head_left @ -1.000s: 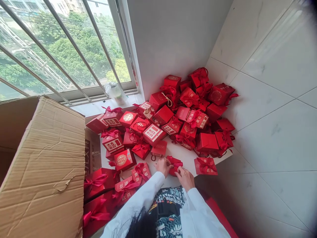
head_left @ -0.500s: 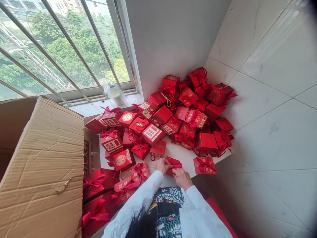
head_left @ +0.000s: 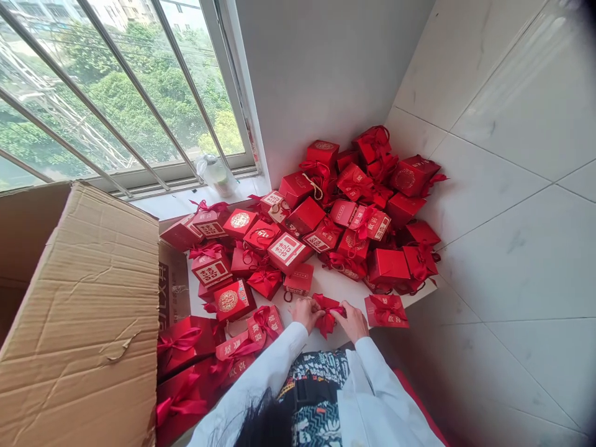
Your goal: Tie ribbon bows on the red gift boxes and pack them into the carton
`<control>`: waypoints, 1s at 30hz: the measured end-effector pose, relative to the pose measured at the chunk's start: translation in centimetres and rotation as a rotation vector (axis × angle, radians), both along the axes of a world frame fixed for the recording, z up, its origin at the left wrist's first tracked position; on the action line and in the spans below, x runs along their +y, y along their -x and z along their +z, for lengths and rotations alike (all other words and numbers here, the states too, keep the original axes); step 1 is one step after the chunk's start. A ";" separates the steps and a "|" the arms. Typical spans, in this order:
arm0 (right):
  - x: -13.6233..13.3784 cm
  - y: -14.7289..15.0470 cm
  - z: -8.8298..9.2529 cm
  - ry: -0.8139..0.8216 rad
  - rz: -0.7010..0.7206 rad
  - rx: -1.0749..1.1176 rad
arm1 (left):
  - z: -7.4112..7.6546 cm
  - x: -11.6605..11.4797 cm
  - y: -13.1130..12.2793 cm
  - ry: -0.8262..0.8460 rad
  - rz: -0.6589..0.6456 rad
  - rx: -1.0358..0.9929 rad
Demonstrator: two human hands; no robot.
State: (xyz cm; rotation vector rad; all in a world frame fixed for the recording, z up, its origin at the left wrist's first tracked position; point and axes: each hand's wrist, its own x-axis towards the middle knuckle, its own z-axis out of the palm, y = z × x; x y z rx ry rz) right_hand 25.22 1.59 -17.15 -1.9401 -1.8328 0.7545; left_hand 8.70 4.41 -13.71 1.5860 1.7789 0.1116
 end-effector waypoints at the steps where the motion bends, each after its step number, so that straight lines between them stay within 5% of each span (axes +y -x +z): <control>1: 0.2 0.1 -0.2 0.008 0.007 0.014 | -0.2 0.0 0.0 -0.011 -0.011 0.004; 18: 0.8 0.8 -1.9 0.048 -0.037 0.125 | -1.3 0.3 0.0 -0.060 -0.083 0.018; 30: 1.0 1.2 0.0 -0.016 -0.041 0.180 | -0.8 0.0 0.3 -0.051 0.004 -0.001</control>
